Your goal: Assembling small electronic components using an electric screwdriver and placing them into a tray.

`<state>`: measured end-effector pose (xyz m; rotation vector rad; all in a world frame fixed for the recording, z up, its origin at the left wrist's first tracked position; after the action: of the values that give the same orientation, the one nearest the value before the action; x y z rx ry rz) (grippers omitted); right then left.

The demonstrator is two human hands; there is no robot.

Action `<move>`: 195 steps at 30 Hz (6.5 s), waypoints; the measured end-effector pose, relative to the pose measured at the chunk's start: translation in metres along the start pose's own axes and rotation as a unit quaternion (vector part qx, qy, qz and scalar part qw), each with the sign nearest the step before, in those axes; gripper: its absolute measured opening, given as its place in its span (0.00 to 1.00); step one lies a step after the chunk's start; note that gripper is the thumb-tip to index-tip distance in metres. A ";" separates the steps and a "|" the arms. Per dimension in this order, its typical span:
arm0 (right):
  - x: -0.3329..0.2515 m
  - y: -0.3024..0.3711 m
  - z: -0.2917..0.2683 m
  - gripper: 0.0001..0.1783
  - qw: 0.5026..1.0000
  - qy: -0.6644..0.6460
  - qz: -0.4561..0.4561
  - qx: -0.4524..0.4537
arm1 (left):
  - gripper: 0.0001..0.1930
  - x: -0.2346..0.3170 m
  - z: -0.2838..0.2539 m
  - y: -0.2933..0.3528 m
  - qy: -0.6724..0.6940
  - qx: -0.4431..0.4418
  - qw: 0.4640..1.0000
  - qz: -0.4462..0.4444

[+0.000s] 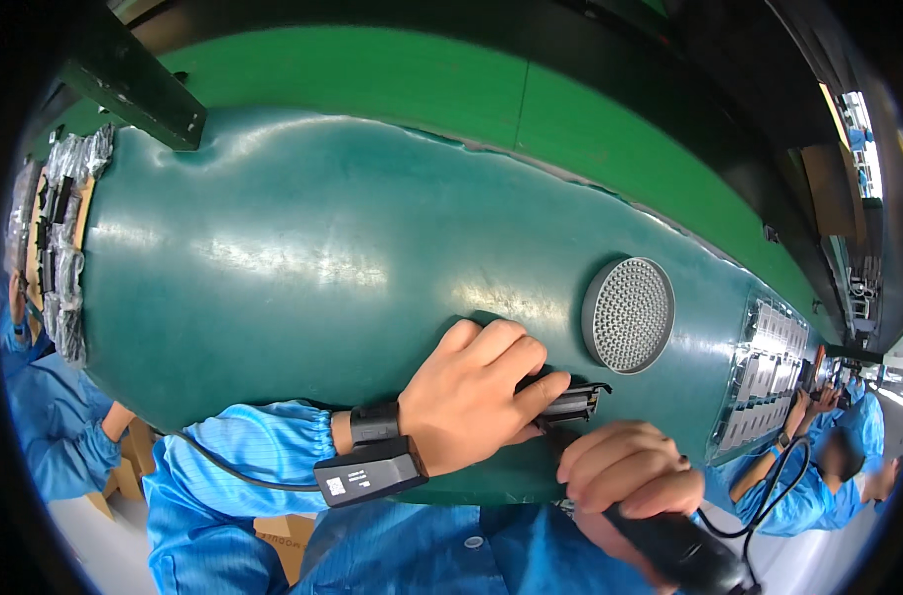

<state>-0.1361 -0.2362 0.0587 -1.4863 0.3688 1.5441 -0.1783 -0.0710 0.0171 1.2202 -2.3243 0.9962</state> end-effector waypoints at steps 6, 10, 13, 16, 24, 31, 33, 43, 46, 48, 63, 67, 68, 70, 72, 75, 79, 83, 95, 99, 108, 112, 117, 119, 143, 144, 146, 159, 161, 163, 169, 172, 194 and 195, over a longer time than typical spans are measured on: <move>0.014 0.007 0.002 0.41 0.994 -0.076 -0.077 0.018 | 0.31 0.003 0.000 0.000 -0.036 -0.036 0.999 0.020; -0.008 0.009 -0.017 0.47 0.990 -0.119 0.070 -0.014 | 0.30 0.008 -0.008 -0.002 -0.049 -0.034 0.997 0.052; -0.020 0.000 -0.035 0.46 0.974 -0.214 0.023 0.073 | 0.31 0.008 -0.010 0.000 -0.048 -0.056 0.996 0.042; -0.035 -0.020 -0.077 0.45 0.946 -0.257 -0.017 0.197 | 0.35 0.010 -0.011 -0.002 -0.071 -0.042 0.995 0.061; 0.010 -0.056 -0.180 0.11 0.871 -0.265 -0.041 0.411 | 0.19 0.005 -0.007 -0.009 -0.062 -0.113 0.975 0.181; 0.048 -0.053 -0.210 0.08 0.814 -0.332 0.045 0.475 | 0.15 -0.031 -0.038 -0.016 -0.059 -0.026 0.987 0.150; 0.043 -0.056 -0.204 0.07 0.808 -0.315 0.050 0.495 | 0.14 -0.050 -0.054 -0.026 -0.130 0.049 0.986 0.096; 0.048 -0.056 -0.207 0.10 0.804 -0.317 0.065 0.499 | 0.14 -0.198 -0.100 -0.059 -0.303 0.080 0.948 -0.056; 0.047 -0.055 -0.205 0.11 0.805 -0.308 0.073 0.502 | 0.15 -0.199 -0.100 -0.052 -0.295 0.088 0.950 -0.046; 0.048 -0.053 -0.208 0.08 0.811 -0.299 0.073 0.498 | 0.16 -0.192 -0.098 -0.054 -0.282 0.094 0.953 -0.058; 0.050 -0.057 -0.206 0.08 0.814 -0.314 0.065 0.484 | 0.22 -0.178 -0.093 -0.053 -0.292 0.108 0.948 -0.063; 0.049 -0.056 -0.204 0.09 0.811 -0.312 0.077 0.489 | 0.20 -0.182 -0.093 -0.050 -0.288 0.106 0.950 -0.058; 0.049 -0.056 -0.204 0.09 0.809 -0.315 0.076 0.490 | 0.20 -0.183 -0.093 -0.051 -0.287 0.104 0.950 -0.060; 0.049 -0.057 -0.205 0.09 0.810 -0.314 0.077 0.489 | 0.18 -0.184 -0.095 -0.052 -0.273 0.104 0.955 -0.055; 0.050 -0.057 -0.205 0.07 0.807 -0.325 0.087 0.484 | 0.15 -0.185 -0.094 -0.052 -0.268 0.104 0.957 -0.050; 0.050 -0.058 -0.207 0.07 0.810 -0.323 0.082 0.483 | 0.13 -0.182 -0.094 -0.056 -0.248 0.087 0.964 -0.038; 0.048 -0.058 -0.208 0.08 0.808 -0.322 0.085 0.485 | 0.12 -0.173 -0.095 -0.061 -0.249 0.079 0.965 -0.029; 0.049 -0.057 -0.205 0.08 0.805 -0.323 0.088 0.490 | 0.12 -0.173 -0.095 -0.060 -0.249 0.078 0.965 -0.033; 0.046 -0.055 -0.202 0.09 0.809 -0.312 0.090 0.490 | 0.12 -0.182 -0.095 -0.053 -0.268 0.090 0.957 -0.070; 0.048 -0.056 -0.204 0.09 0.815 -0.311 0.083 0.482 | 0.14 -0.181 -0.093 -0.055 -0.287 0.093 0.946 -0.120; 0.045 -0.057 -0.202 0.08 0.815 -0.313 0.088 0.480 | 0.24 -0.183 -0.087 -0.056 -0.368 -0.069 0.903 -0.211; 0.044 -0.056 -0.198 0.09 0.812 -0.313 0.096 0.484 | 0.25 -0.187 -0.085 -0.051 -0.347 -0.026 0.915 -0.205; 0.044 -0.054 -0.208 0.08 0.814 -0.315 0.081 0.481 | 0.17 -0.178 -0.116 -0.059 -0.460 0.061 0.883 -0.066; 0.040 -0.055 -0.203 0.08 0.812 -0.316 0.084 0.484 | 0.24 -0.192 -0.157 -0.043 -0.520 0.085 0.831 -0.177; 0.025 -0.054 -0.196 0.26 0.804 -0.286 0.065 0.516 | 0.10 -0.082 -0.074 -0.046 0.034 0.239 0.956 -0.166; 0.015 -0.055 -0.194 0.29 0.817 -0.265 0.039 0.512 | 0.09 -0.047 -0.058 -0.049 0.106 0.204 0.954 -0.194; -0.004 -0.053 -0.184 0.31 0.828 -0.282 0.006 0.484 | 0.07 -0.015 -0.025 -0.033 0.063 0.123 0.985 -0.108; -0.041 -0.019 -0.123 0.52 0.971 -0.161 -0.065 0.162 | 0.08 0.009 -0.002 -0.031 0.030 -0.053 0.997 -0.055; -0.042 -0.018 -0.114 0.51 0.974 -0.153 -0.044 0.163 | 0.08 0.008 -0.003 -0.032 0.022 -0.072 0.995 -0.058; -0.040 -0.016 -0.105 0.50 0.982 -0.113 -0.025 0.149 | 0.09 0.007 -0.003 -0.032 0.028 -0.079 0.994 -0.070; -0.029 -0.011 -0.099 0.48 0.992 -0.031 -0.024 0.118 | 0.09 0.006 -0.004 -0.032 0.030 -0.080 0.993 -0.077; -0.023 -0.010 -0.098 0.50 0.990 -0.033 -0.033 0.133 | 0.09 0.005 -0.004 -0.034 0.037 -0.079 0.993 -0.083; -0.037 0.007 -0.053 0.33 0.975 -0.010 -0.079 0.206 | 0.07 0.002 -0.006 -0.030 0.055 -0.073 0.993 -0.074; -0.036 0.006 -0.052 0.32 0.989 -0.013 -0.054 0.134 | 0.07 0.002 -0.006 -0.031 0.059 -0.077 0.993 -0.070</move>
<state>-0.1143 -0.2935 0.0775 -1.2547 0.4551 1.3680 -0.1541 -0.0805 0.0357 1.2109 -2.1476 0.8041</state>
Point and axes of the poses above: each hand's wrist, its own y-axis away from the middle knuckle, its own z-axis out of the palm, x = y × z, the point moved 1 cm from there along -y, towards the middle knuckle, and after that the axes turned 15 degrees about z, right-handed, at the moved point
